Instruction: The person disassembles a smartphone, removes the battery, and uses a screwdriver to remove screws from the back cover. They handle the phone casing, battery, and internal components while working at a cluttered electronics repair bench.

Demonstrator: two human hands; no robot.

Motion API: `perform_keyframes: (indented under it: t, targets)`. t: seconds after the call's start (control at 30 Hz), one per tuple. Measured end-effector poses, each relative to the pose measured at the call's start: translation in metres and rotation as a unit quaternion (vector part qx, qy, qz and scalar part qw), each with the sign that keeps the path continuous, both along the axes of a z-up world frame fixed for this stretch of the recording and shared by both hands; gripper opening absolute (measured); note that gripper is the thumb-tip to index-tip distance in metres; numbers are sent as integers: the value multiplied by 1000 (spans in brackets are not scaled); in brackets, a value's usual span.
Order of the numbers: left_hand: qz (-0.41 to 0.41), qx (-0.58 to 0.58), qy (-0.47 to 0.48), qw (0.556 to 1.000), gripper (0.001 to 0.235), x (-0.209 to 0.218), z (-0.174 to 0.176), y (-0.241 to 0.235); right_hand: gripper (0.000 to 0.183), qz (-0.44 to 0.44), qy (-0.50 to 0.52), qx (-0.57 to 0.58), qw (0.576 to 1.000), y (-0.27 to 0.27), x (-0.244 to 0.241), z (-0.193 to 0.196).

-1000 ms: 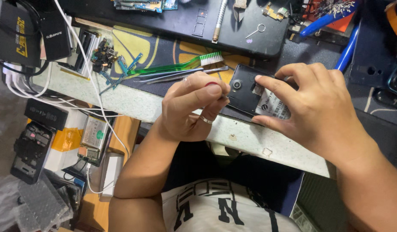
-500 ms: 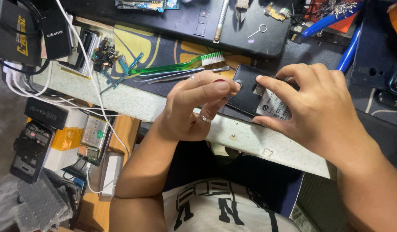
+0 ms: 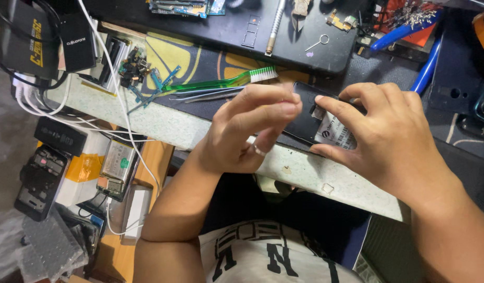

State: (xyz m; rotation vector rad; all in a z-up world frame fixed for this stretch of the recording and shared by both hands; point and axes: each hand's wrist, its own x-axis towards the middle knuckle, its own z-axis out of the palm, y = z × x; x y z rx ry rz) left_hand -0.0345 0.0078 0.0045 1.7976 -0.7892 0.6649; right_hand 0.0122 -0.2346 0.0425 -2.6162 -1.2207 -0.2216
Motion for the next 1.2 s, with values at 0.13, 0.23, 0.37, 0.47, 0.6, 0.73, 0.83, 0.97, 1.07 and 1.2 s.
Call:
perform_keyframes:
  t: [0.13,0.23,0.37,0.47,0.6,0.73,0.83,0.97,1.07,1.2]
  targets:
    - [53,17,2,998,40,-4,-8,-4,70,0,4,-1,1000,-1,0,-1]
    - [35,-4,22,999,37,-2,-15,-3,71,0,7,-5,1000,-1,0,-1]
    - [28,-11,40,999,37,-3,-17,-3,70,0,3,-6,1000,-1,-1,-1]
    - [63,16,12,998,42,-5,-16,-4,69,1,-6,-3,1000,-1,0,-1]
    - [53,8,2,999,46,-4,-17,-6,69,2,-4,-4,1000,-3,-1,-1]
    - [46,-5,-2,999,47,-5,-17,-6,69,2,0,-2,1000,-3,-1,-2]
    - [-7,-40,31,999,48,-5,-18,-6,69,3,-3,-2,1000,-4,-1,-3]
    - [51,-3,23,998,49,-6,-17,-6,70,0,25,-3,1000,-6,0,-4]
    - [16,-28,22,999,47,-5,-16,-7,70,-2,37,0,999,-9,0,-5]
    - [41,-7,4,999,47,-6,-12,-9,70,-1,39,-1,999,-10,1,-6]
